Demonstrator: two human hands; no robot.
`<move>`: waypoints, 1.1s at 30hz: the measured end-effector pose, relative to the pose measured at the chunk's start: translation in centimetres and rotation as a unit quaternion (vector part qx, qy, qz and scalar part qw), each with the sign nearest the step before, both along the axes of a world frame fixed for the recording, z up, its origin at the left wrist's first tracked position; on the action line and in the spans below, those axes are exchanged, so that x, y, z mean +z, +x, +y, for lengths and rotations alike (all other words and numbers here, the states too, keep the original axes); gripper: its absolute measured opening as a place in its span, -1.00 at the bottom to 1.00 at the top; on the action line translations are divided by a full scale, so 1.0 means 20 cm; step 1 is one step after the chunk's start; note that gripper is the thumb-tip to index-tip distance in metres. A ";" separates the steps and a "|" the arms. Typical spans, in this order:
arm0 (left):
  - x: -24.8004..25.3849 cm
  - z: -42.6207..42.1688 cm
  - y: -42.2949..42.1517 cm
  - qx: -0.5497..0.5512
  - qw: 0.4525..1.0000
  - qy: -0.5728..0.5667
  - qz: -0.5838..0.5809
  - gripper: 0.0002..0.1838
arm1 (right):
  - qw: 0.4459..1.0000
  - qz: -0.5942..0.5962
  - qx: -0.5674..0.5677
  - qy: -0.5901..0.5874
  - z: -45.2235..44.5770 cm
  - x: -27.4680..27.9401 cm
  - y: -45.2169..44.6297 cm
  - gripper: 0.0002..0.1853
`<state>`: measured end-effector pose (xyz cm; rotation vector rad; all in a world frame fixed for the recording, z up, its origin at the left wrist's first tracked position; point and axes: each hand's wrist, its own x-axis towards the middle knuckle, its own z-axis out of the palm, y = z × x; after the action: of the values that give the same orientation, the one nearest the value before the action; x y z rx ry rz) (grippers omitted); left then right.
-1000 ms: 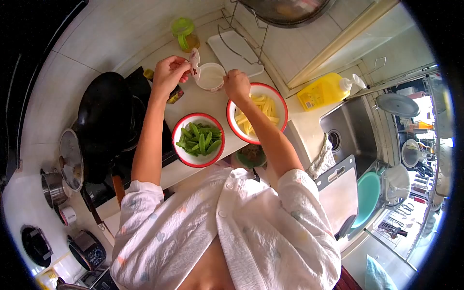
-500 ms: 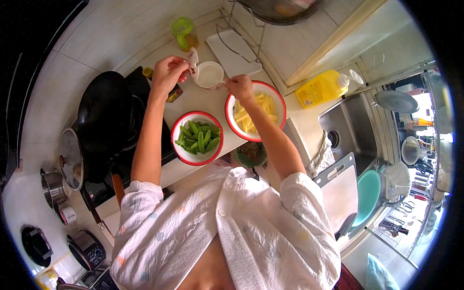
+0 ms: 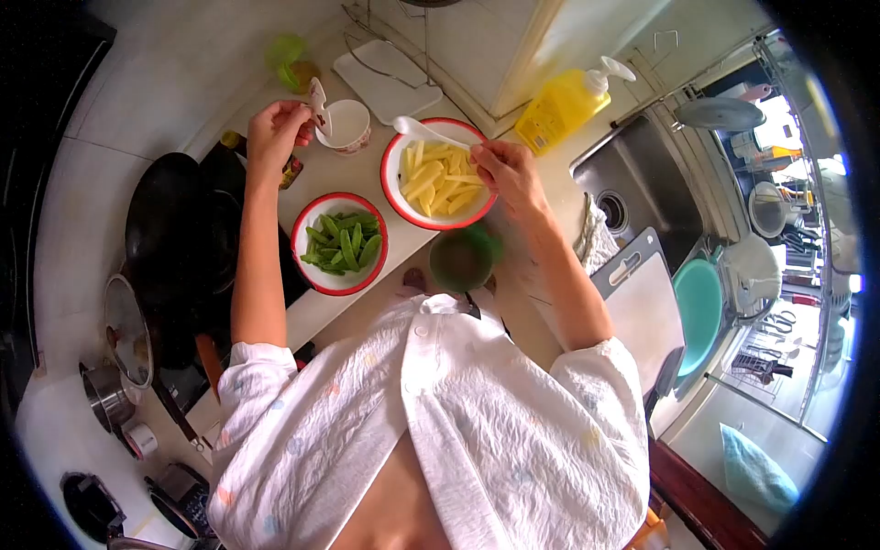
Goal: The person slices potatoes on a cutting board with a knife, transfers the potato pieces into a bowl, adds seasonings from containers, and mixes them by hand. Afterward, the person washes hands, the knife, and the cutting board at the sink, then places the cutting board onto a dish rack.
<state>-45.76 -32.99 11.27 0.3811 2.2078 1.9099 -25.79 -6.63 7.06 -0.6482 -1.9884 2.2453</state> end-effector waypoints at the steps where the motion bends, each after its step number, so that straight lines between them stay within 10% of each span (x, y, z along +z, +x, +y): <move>1: 0.00 0.00 0.02 -0.003 1.000 -0.001 -0.001 -0.85 | 1.000 -0.001 -0.003 -0.001 0.02 -0.01 0.06 -0.73; 10: -0.02 -0.01 0.08 -0.015 1.000 -0.018 -0.002 -0.86 | 0.956 -0.010 -0.013 0.294 0.04 -0.11 0.17 -0.72; 25: -0.01 -0.06 0.14 -0.005 1.000 -0.024 -0.011 -0.85 | 0.931 -0.048 -0.053 0.357 0.16 -0.09 0.36 -0.81; 33: -0.02 -0.06 0.11 -0.017 0.999 -0.025 -0.011 -0.86 | 0.757 0.150 0.026 0.635 0.08 -0.25 0.14 -0.85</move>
<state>-43.63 -34.21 10.78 0.3841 2.2157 1.8298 -22.89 -5.01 2.09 -0.0284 -2.6141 0.4795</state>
